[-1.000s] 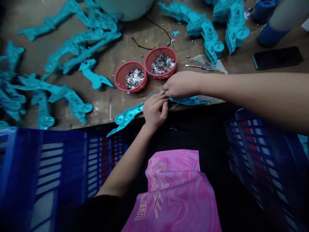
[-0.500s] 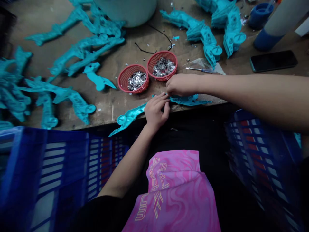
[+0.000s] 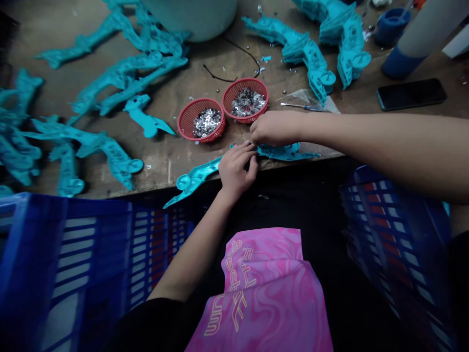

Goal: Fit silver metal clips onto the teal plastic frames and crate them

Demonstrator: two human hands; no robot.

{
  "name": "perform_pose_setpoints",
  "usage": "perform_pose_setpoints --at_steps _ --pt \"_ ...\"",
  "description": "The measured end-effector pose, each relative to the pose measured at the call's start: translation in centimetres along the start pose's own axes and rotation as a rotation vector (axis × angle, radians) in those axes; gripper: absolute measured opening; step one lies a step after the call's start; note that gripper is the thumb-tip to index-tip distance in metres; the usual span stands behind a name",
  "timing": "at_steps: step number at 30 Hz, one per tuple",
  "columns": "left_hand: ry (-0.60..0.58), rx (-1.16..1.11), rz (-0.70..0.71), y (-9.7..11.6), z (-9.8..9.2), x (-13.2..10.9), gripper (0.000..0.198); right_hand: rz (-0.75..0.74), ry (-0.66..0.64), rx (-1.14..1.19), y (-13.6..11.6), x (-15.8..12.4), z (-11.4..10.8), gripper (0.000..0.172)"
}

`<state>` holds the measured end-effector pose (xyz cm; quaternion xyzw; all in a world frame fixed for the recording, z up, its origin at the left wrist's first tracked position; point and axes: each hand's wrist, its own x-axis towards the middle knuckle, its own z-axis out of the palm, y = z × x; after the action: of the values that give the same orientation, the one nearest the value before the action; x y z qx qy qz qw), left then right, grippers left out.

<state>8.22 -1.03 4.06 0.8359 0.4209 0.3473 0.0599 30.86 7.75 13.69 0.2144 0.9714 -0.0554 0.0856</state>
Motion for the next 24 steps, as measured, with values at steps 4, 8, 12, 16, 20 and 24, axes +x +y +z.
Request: perform_pose_setpoints --at_steps 4,8,12,16,20,24 --pt "0.001 0.001 0.006 0.0 0.02 -0.02 0.03 0.007 -0.028 -0.026 0.04 -0.1 0.01 0.037" --pt "0.012 -0.024 0.002 -0.01 0.05 -0.08 0.028 -0.023 -0.027 -0.051 0.35 -0.22 0.23 0.038" --pt "0.021 -0.026 0.001 -0.02 0.13 -0.1 0.028 -0.044 -0.009 -0.052 0.28 -0.15 0.41 0.036" --pt "0.05 -0.011 0.024 -0.09 0.22 -0.14 0.027 -0.042 -0.048 -0.079 -0.2 -0.1 0.2 0.034" --pt "0.032 -0.022 0.011 -0.11 0.24 -0.13 0.027 -0.039 -0.032 -0.088 -0.31 -0.32 -0.23 0.034" --pt "0.012 -0.028 -0.008 -0.07 0.22 -0.1 0.027 -0.046 -0.009 -0.085 -0.13 -0.38 -0.25 0.032"
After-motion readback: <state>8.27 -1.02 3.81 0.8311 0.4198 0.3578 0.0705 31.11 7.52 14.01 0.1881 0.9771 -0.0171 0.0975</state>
